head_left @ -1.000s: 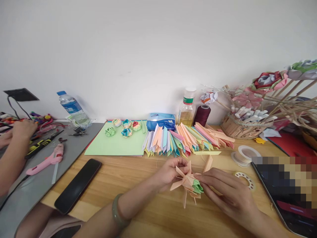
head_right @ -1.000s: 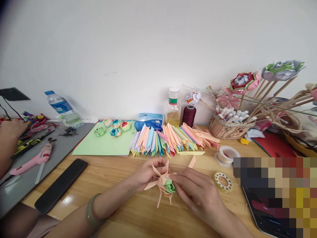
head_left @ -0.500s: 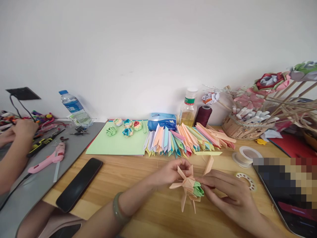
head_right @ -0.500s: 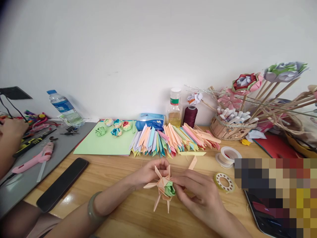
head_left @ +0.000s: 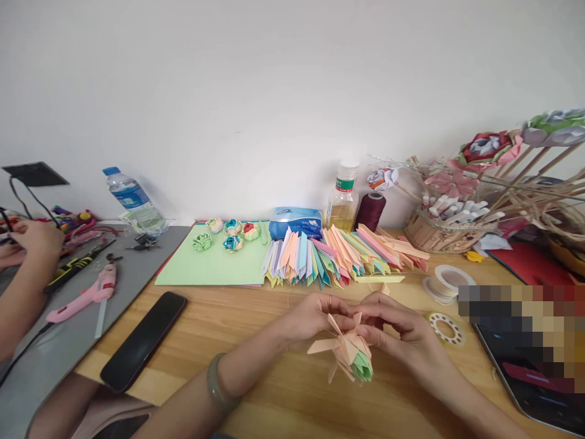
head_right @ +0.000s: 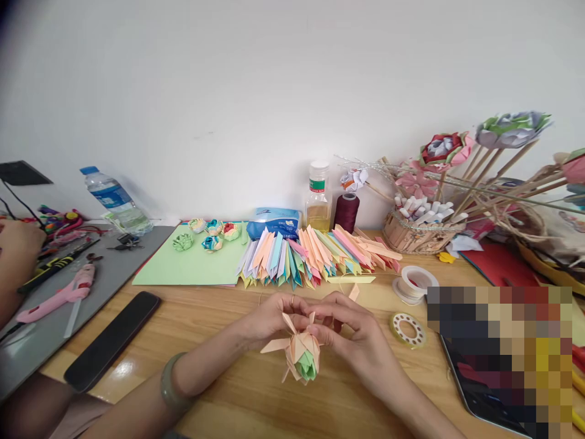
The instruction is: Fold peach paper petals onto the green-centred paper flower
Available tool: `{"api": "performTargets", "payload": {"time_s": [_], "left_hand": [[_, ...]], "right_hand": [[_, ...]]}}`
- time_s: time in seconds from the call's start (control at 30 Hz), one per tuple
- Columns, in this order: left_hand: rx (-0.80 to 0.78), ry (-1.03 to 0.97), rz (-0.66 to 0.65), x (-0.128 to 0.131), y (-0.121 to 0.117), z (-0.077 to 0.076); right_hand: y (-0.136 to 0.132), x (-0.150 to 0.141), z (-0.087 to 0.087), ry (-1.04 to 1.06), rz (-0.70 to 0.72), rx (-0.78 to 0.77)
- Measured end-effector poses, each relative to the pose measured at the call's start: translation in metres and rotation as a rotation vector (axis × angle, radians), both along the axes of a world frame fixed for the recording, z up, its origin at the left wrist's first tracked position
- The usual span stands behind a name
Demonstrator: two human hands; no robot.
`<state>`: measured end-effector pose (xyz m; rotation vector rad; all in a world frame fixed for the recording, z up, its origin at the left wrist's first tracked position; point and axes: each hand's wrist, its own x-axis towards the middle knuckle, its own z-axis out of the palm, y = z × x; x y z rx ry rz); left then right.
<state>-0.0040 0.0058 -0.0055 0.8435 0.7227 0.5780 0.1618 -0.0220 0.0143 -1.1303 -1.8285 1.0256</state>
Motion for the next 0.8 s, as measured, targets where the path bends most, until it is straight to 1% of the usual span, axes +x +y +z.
{"api": "performTargets", "payload": {"time_s": [0.2,0.3,0.37,0.47,0.53,0.63,0.8], "left_hand": [[0.111,-0.024,0.135,-0.003,0.002,0.000],[0.275,0.107,0.178,-0.001,-0.002,0.002],[0.360,0.207,0.165,0.002,-0.005,0.002],[0.425,0.260,0.139,0.004,-0.010,0.002],[0.456,0.274,0.150,0.004,-0.011,0.002],[0.539,0.331,0.211,0.004,-0.013,0.000],[0.789,0.461,0.332,0.003,-0.015,0.001]], "right_hand": [[0.002,0.005,-0.004,-0.032,-0.119,0.032],[0.002,0.005,-0.010,-0.075,-0.154,0.119],[0.001,0.004,-0.013,-0.099,-0.158,0.210],[-0.002,0.001,-0.016,-0.116,-0.162,0.327],[-0.003,0.000,-0.017,-0.115,-0.175,0.365],[-0.003,-0.001,-0.016,-0.114,-0.199,0.381],[-0.002,-0.001,-0.015,-0.120,-0.226,0.445]]}}
